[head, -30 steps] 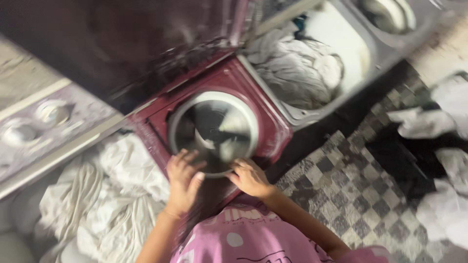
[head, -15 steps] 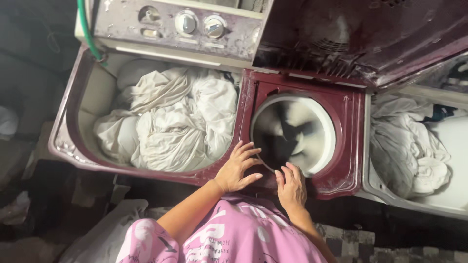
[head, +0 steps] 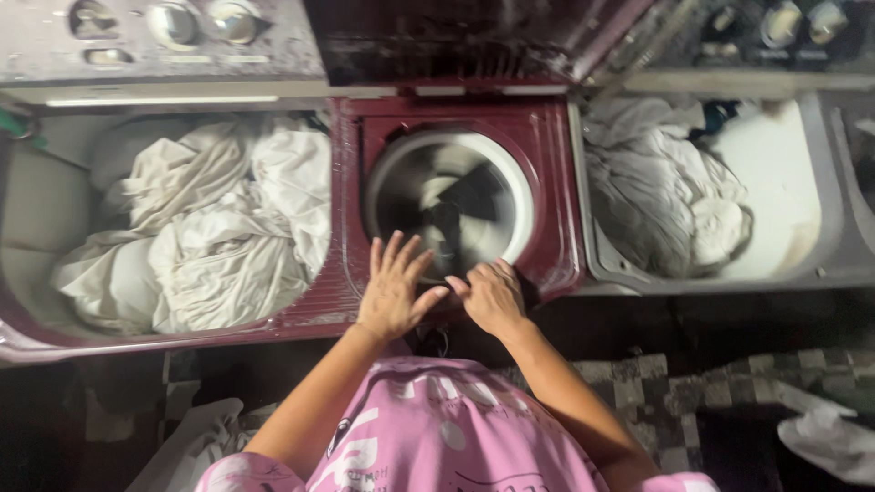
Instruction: The person transfers white laundry into a washing machine tub, moves items into the adjacent spin dryer tub, and turns control knobs on several laundry machines by hand.
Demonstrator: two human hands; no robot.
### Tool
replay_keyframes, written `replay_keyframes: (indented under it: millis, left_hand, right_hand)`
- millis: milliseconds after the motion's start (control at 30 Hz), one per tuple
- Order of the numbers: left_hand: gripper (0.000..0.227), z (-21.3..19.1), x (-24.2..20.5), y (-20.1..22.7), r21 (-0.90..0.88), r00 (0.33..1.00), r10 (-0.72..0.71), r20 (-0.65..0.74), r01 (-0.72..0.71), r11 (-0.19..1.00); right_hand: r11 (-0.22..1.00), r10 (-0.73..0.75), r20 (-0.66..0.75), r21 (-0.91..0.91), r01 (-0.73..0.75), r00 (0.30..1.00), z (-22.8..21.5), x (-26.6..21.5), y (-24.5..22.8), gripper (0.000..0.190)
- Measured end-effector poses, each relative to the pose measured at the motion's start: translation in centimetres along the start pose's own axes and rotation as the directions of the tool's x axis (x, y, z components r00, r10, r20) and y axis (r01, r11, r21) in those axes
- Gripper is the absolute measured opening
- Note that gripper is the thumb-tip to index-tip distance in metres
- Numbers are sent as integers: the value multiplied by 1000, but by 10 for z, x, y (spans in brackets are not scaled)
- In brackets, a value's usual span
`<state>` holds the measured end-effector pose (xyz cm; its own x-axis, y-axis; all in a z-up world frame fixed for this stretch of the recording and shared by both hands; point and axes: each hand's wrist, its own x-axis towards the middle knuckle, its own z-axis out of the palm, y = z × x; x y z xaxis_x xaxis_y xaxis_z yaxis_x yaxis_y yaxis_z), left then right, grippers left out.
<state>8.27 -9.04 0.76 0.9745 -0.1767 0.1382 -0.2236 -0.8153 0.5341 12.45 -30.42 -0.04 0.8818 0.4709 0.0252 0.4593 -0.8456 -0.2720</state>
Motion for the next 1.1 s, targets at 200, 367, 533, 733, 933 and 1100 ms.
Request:
replay_keyframes:
  millis: [200, 367, 533, 733, 933, 1100]
  left_hand:
    - [68, -5, 4, 8, -20, 998, 42, -45, -42, 999]
    - [67, 8, 0, 2, -47, 994, 69, -80, -73, 996]
    - [68, 13, 1, -3, -41, 996, 67, -65, -70, 997]
    - [68, 12, -2, -1, -31, 997, 43, -64, -45, 999]
    - [70, 13, -1, -3, -7, 999, 34, -43, -34, 999]
    - [73, 17, -1, -3, 10, 998, 23, -50, -22, 1000]
  right_hand:
    - [996, 81, 192, 23, -87, 978, 3, 8, 0, 67]
    - [979, 192, 387, -5, -206, 902, 5, 16, -4, 74]
    - [972, 212, 388, 15, -236, 897, 24, 22, 4, 74]
    - [970, 226, 399, -11, -242, 889, 38, 28, 8, 70]
    - [972, 221, 423, -24, -232, 879, 29, 29, 6, 71]
    - [960, 251, 504, -22, -278, 827, 16, 33, 0, 70]
